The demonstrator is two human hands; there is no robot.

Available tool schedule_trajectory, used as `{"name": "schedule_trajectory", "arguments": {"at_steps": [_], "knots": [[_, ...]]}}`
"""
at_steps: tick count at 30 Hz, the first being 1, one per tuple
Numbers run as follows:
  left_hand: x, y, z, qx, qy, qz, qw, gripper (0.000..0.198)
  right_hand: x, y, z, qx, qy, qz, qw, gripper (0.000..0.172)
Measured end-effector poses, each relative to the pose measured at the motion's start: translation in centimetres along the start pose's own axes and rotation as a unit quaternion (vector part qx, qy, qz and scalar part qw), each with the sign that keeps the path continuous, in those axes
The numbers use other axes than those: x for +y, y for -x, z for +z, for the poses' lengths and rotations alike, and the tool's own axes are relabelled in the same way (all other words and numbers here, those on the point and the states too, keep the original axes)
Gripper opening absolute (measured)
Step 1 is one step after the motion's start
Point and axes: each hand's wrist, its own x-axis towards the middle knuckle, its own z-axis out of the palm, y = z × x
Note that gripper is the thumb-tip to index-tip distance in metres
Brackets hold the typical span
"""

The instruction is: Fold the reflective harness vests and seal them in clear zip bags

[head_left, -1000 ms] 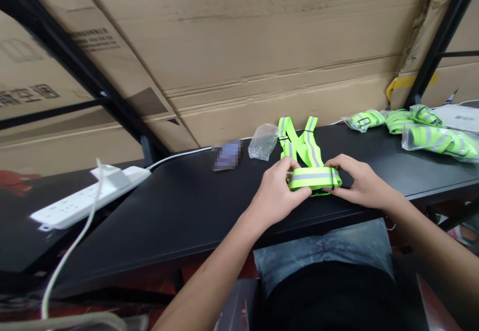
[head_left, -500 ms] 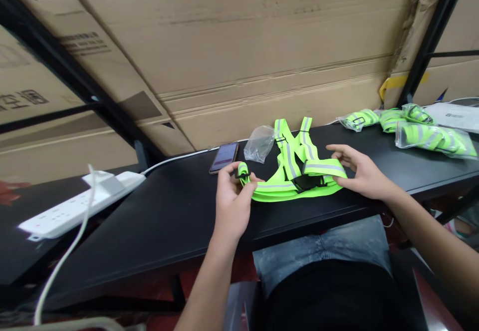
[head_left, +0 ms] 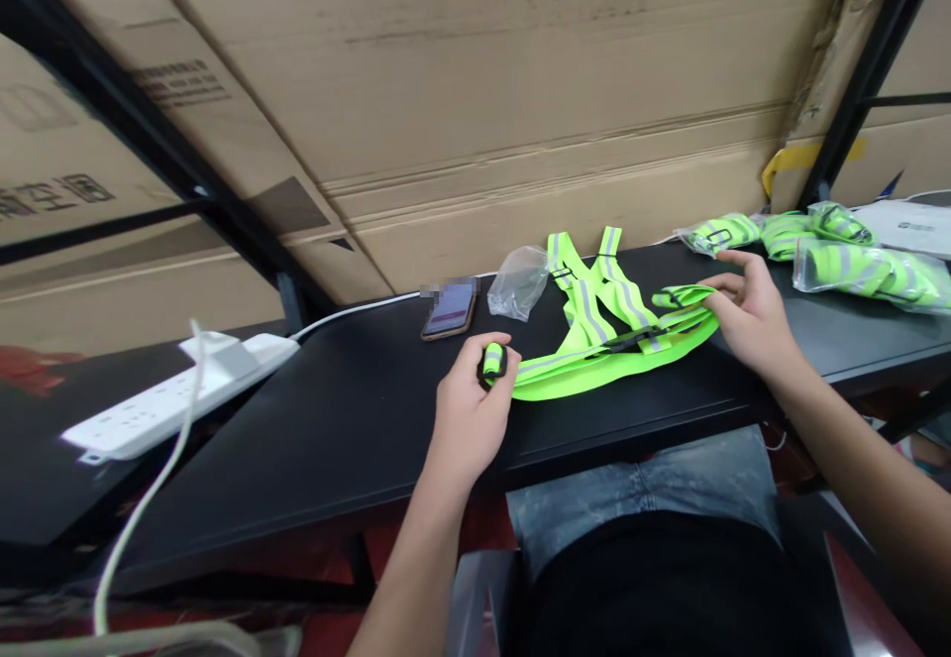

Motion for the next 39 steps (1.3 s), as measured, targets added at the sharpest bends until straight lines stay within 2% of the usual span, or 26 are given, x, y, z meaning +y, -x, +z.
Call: {"name": "schedule_trajectory", "arguments": {"at_steps": [5,9,11,13,15,16,19,22,25,28,30,32,34,35,36,39], "knots": [[-0.8,-0.2,-0.4,0.048,0.009,-0.004,0.999,0.027,0.1,-0.4,-1.3,0.008,0.104,0.010,0.995,0.060],[-1.6,-0.2,-1.1,0.045,0.038,-0.021,0.998,0.045,0.6,-0.8,-3.1,-0.018,0.222,-0.006,0.975,0.075],[-2.0,0.1,-1.5,0.008,0.078,-0.043,0.996,0.054,0.9,-0.9,-4.2,-0.086,0.261,-0.025,0.961,0.072],[-2.2,0.4,-2.1,-0.026,0.077,-0.058,0.995,0.054,0.9,-0.9,-5.5,-0.184,0.293,-0.038,0.937,0.062],[-2.2,0.8,-2.6,-0.042,0.012,-0.053,0.998,0.050,0.5,-0.8,-6.8,-0.266,0.316,-0.032,0.910,0.055],[-2.2,0.9,-2.8,-0.045,-0.034,-0.044,0.997,0.048,0.3,-0.8,-7.5,-0.285,0.321,-0.018,0.903,0.055],[-2.0,1.0,-3.1,-0.048,-0.135,-0.015,0.990,0.046,-0.5,-0.8,-9.0,-0.270,0.326,0.034,0.905,0.063],[-1.8,1.0,-2.9,-0.048,-0.166,0.004,0.985,0.046,-0.7,-0.9,-9.8,-0.229,0.344,0.078,0.907,0.072],[-1.1,1.1,-2.8,-0.071,-0.192,0.030,0.978,0.046,-0.3,-1.0,-10.3,-0.227,0.360,0.113,0.898,0.081],[0.5,1.2,-3.4,-0.124,-0.200,0.073,0.969,0.048,-0.4,-0.9,-11.2,-0.271,0.341,0.113,0.893,0.075],[2.2,0.9,-3.7,-0.145,-0.182,0.096,0.968,0.052,-1.2,-0.8,-11.7,-0.265,0.319,0.083,0.906,0.064],[4.1,0.1,-3.4,-0.156,-0.161,0.125,0.967,0.052,-2.5,-0.9,-11.6,-0.222,0.308,0.044,0.924,0.058],[5.9,-1.6,-2.0,-0.220,-0.149,0.168,0.949,0.053,-3.8,-1.6,-10.2,-0.205,0.310,0.018,0.928,0.058],[6.6,-2.7,-1.0,-0.256,-0.148,0.181,0.938,0.054,-4.4,-2.2,-9.0,-0.223,0.315,0.017,0.922,0.061],[7.0,-4.1,0.3,-0.294,-0.160,0.183,0.924,0.056,-4.7,-3.0,-7.6,-0.269,0.324,0.018,0.907,0.065],[6.5,-8.7,4.7,-0.326,-0.258,0.176,0.892,0.067,-4.5,-6.4,-2.5,-0.404,0.331,0.009,0.853,0.077]]}}
